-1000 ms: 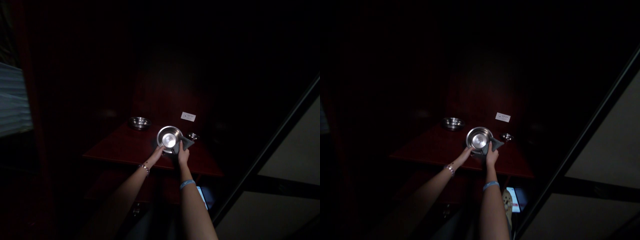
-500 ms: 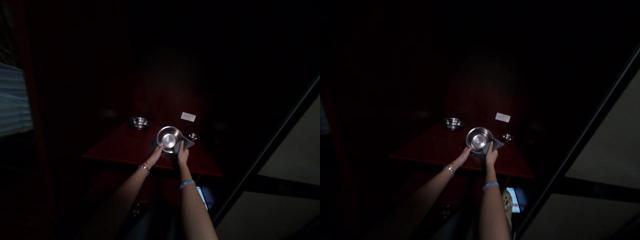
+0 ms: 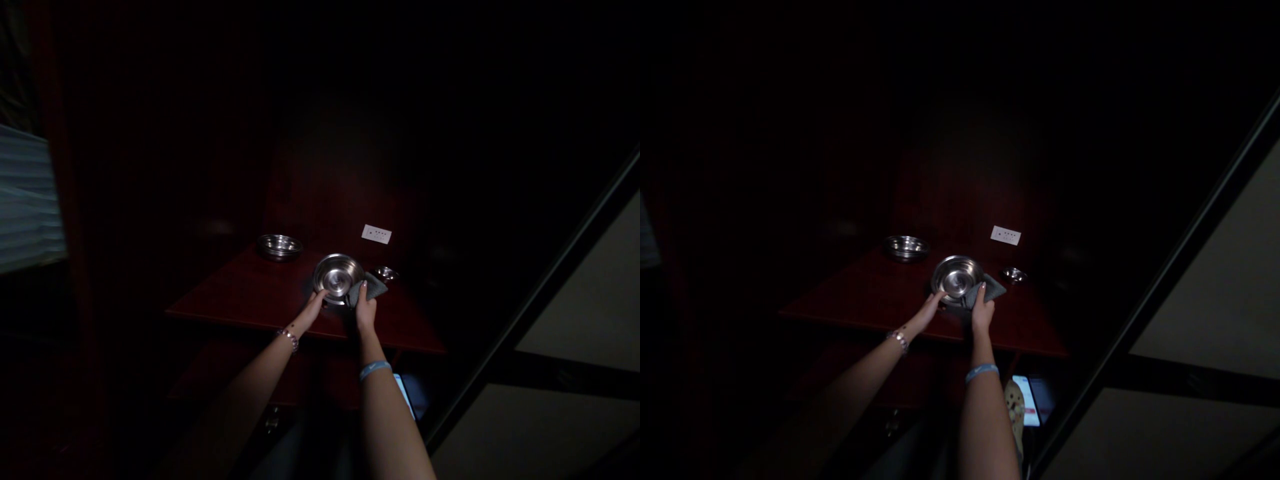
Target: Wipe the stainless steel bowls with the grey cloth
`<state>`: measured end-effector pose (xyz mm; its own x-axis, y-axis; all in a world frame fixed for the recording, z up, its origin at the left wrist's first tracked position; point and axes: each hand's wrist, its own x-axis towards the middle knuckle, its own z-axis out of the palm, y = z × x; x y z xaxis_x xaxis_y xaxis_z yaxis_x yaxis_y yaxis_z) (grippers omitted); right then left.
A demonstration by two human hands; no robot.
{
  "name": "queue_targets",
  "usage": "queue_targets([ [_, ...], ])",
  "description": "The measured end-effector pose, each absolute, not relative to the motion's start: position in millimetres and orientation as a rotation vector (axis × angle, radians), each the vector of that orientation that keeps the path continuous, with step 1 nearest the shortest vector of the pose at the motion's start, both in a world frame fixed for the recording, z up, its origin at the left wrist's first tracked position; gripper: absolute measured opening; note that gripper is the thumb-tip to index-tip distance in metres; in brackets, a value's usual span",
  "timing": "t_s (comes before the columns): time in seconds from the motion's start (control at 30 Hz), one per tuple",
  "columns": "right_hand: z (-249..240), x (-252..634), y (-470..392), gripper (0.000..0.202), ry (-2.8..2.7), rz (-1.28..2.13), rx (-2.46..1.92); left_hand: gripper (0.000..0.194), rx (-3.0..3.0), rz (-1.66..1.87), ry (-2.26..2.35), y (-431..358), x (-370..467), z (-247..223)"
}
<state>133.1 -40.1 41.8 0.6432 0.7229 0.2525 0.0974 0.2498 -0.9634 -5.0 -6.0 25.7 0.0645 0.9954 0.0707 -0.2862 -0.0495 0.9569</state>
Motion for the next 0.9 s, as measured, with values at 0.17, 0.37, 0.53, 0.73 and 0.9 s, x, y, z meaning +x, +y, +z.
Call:
queue_targets([
  [0.17, 47, 129, -44, 0.063, -0.797, 0.533, -1.22, 0.031, 1.045, 1.324, 0.911, -4, -6, 25],
  [0.37, 50, 127, -47, 0.063, -0.795, 0.551, -1.179, 0.033, 1.026, 1.325, 0.911, -3, -6, 23],
  [0.53, 50, 128, -47, 0.062, -0.837, 0.528, -1.207, 0.038, 1.029, 1.332, 0.94, 2, -6, 19],
  [0.73, 55, 121, -53, 0.059, -0.909, 0.534, -1.253, 0.049, 0.992, 1.363, 0.9, 6, -5, 20],
  [0.9, 58, 112, -57, 0.056, -0.966, 0.532, -1.263, 0.054, 1.021, 1.427, 0.778, -2, -6, 28],
])
